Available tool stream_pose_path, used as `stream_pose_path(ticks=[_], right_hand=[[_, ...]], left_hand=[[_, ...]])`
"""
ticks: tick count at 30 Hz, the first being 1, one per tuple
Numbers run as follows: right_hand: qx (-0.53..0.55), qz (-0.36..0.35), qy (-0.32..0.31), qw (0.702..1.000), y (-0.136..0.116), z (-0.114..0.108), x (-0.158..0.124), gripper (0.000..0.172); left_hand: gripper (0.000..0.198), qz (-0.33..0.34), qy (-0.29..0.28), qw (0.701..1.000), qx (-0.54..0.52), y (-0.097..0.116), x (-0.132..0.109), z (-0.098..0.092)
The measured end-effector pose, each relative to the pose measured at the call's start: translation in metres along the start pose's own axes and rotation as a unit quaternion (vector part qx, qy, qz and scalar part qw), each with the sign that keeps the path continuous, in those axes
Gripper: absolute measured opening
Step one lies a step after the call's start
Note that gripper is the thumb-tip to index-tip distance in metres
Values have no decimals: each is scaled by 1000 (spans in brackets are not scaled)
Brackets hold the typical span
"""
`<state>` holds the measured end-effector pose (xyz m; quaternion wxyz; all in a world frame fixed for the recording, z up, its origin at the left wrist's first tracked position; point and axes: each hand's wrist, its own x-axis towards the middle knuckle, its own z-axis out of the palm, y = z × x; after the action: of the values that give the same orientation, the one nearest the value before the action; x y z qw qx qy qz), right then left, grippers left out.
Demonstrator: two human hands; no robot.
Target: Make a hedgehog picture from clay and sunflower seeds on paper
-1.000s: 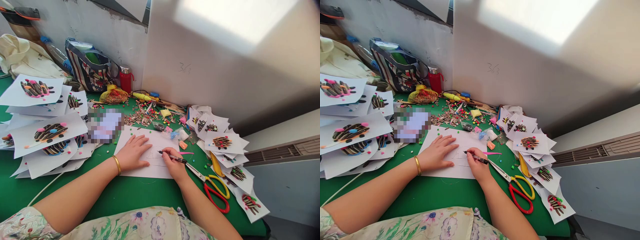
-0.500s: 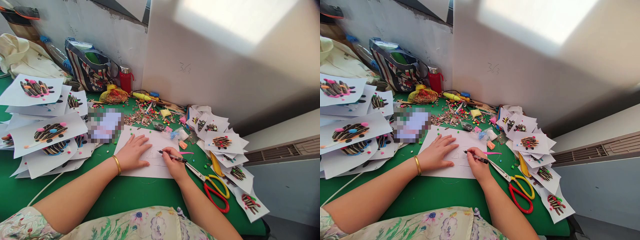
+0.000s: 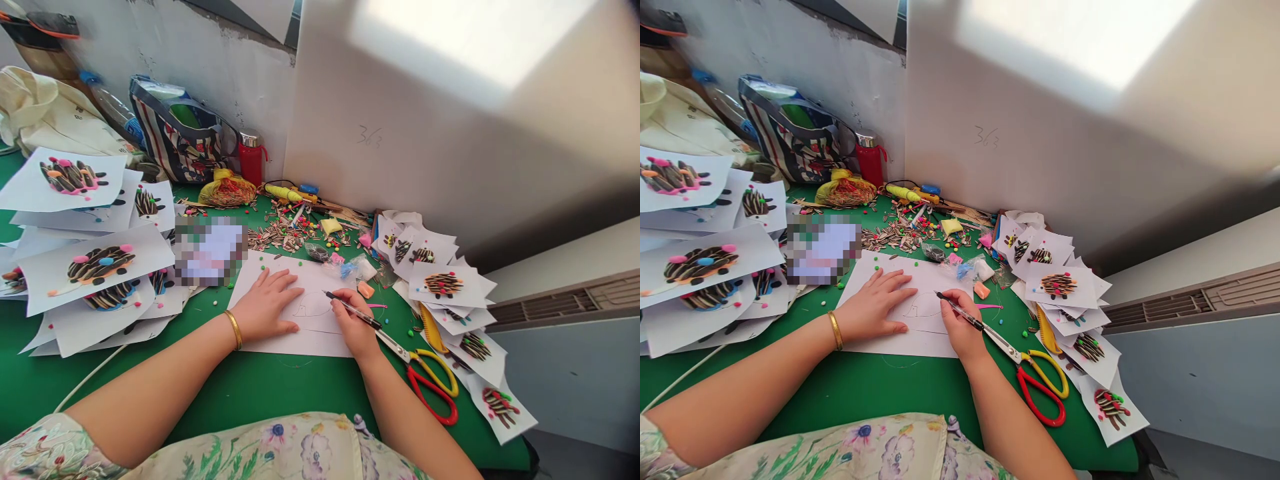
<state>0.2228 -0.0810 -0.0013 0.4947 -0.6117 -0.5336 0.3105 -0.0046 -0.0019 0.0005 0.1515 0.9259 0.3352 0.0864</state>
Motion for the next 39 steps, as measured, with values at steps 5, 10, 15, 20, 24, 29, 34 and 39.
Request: stream_pose_path(ticks=[5, 10, 15, 20, 24, 29, 34, 39], right_hand=[[-69, 17, -7, 997, 1, -2, 1, 11], [-93, 22, -36, 995, -3, 2, -2, 11], [-108, -5, -65, 992, -9, 8, -6, 11], [-109, -7, -64, 992, -9, 11, -4, 12], [-96, -22, -77, 992, -10, 18, -2, 13], [-102, -25, -91, 990, -11, 21, -2, 14], [-103, -10, -69, 992, -7, 14, 0, 15], [-90, -3, -66, 994, -6, 13, 0, 14]], left_hand=[[76, 1, 0, 1000, 3, -1, 0, 0], [77, 3, -2, 1000, 1, -1, 0, 0], [77, 1, 2, 1000, -2, 0, 0, 0], [77, -1, 3, 1000, -4, 0, 0, 1], [78, 0, 3, 1000, 2, -1, 0, 1], [77, 2, 3, 1000, -1, -1, 0, 1], [77, 2, 2, 1000, -3, 0, 1, 1], [76, 2, 5, 1000, -2, 0, 1, 2]])
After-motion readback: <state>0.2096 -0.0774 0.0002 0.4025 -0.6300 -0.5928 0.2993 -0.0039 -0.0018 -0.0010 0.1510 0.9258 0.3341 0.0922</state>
